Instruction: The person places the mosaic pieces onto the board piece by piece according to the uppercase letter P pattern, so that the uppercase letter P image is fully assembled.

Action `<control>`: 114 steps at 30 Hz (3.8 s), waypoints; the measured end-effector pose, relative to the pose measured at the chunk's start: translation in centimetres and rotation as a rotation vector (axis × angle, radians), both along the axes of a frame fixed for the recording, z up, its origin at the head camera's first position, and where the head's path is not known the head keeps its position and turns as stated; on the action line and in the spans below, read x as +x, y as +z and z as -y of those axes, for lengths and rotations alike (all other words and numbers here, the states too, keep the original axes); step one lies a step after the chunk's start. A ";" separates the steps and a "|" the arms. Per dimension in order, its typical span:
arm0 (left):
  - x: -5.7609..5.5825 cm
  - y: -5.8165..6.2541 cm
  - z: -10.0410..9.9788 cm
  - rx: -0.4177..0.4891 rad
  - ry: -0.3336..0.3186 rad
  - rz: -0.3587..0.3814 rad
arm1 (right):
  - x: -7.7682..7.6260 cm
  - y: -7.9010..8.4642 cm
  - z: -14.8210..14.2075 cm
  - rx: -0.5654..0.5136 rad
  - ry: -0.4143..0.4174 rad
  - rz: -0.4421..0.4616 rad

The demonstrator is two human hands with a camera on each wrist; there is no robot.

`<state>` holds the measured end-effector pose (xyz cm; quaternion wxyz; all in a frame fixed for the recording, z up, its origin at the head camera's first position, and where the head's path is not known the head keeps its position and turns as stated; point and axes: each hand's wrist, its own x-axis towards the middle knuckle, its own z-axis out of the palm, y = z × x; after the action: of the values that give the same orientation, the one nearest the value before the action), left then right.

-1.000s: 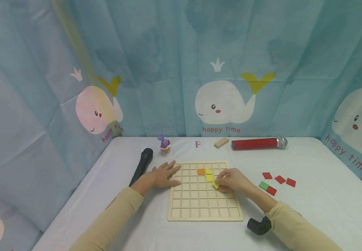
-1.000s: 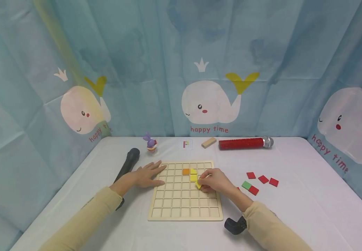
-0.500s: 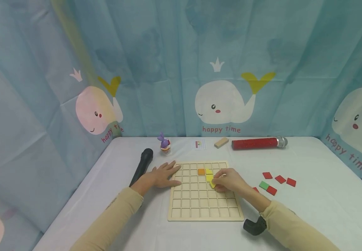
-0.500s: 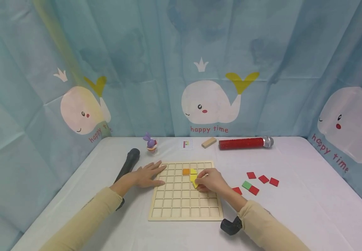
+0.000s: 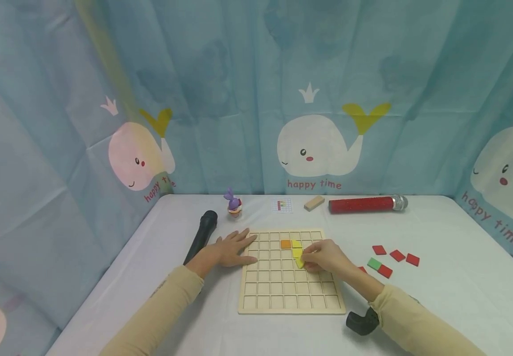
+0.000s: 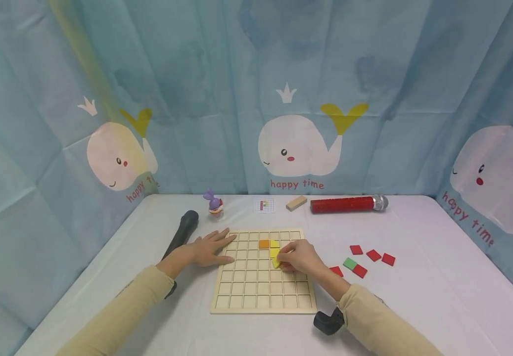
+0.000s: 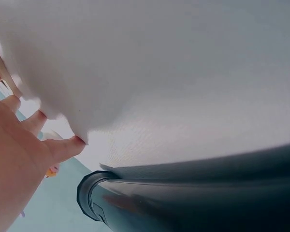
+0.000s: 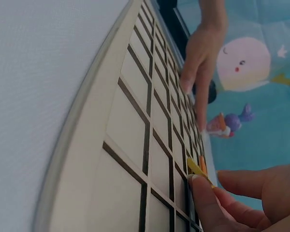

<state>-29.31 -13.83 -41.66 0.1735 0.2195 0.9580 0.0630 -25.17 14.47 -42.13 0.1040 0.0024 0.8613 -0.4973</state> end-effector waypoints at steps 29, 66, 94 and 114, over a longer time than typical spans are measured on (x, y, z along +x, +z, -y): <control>0.0 0.0 -0.1 -0.004 0.003 0.017 | -0.8 0.2 -2.9 -0.043 0.186 0.018; -0.3 -0.2 0.0 -0.006 0.002 0.000 | -0.1 0.1 -15.3 0.160 0.133 -0.125; -0.2 0.2 0.0 0.002 -0.004 0.013 | 0.7 0.3 -15.7 0.310 0.162 -0.201; -0.4 0.2 0.0 -0.008 -0.003 0.018 | 0.5 0.5 -16.1 0.317 0.119 -0.200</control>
<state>-29.73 -13.85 -41.50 0.1833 0.2196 0.9563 0.0609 -24.71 30.59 -41.63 0.0456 -0.0814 0.9335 -0.3461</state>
